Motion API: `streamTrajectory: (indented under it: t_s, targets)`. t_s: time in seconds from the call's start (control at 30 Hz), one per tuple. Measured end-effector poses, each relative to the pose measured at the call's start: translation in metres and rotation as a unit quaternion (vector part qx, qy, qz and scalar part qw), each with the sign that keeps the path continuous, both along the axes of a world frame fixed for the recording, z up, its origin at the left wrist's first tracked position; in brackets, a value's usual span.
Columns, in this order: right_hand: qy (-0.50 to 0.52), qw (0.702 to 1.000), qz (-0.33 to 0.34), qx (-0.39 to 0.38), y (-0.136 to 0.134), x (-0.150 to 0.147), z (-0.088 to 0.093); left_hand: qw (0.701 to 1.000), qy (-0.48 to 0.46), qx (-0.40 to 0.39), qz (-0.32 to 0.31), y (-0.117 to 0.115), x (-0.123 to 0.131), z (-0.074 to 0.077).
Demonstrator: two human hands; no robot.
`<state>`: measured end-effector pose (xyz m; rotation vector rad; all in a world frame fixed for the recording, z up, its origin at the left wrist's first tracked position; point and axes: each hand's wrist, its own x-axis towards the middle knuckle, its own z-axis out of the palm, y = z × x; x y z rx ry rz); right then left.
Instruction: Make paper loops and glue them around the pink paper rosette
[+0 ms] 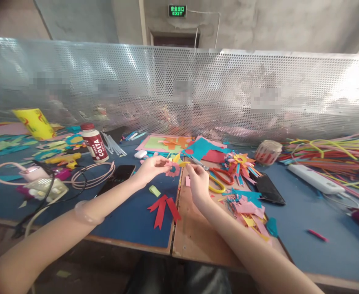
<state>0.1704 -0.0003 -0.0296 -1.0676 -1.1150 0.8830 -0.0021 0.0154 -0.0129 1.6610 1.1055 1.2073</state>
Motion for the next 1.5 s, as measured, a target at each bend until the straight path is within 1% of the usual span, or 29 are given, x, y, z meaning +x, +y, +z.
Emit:
streamTrajectory:
  t_s: [0.43,0.9,1.27,1.5]
  targets:
    - [-0.008,1.0,0.011,-0.009,-0.0026,-0.0002,0.0009,1.0,-0.005,0.001,0.001,-0.0044,0.0005,0.0045]
    - [-0.022,1.0,0.012,0.002,-0.0013,0.0007,-0.0024,1.0,-0.012,-0.007,0.011,-0.0012,-0.0005,0.0008]
    - [-0.007,1.0,0.024,-0.003,-0.0017,-0.0005,-0.0037,1.0,-0.017,-0.011,0.012,-0.0038,0.0006,0.004]
    - [0.01,0.999,0.034,-0.007,-0.0047,-0.0005,-0.0011,0.999,-0.023,-0.013,0.019,-0.0031,0.0005,0.0025]
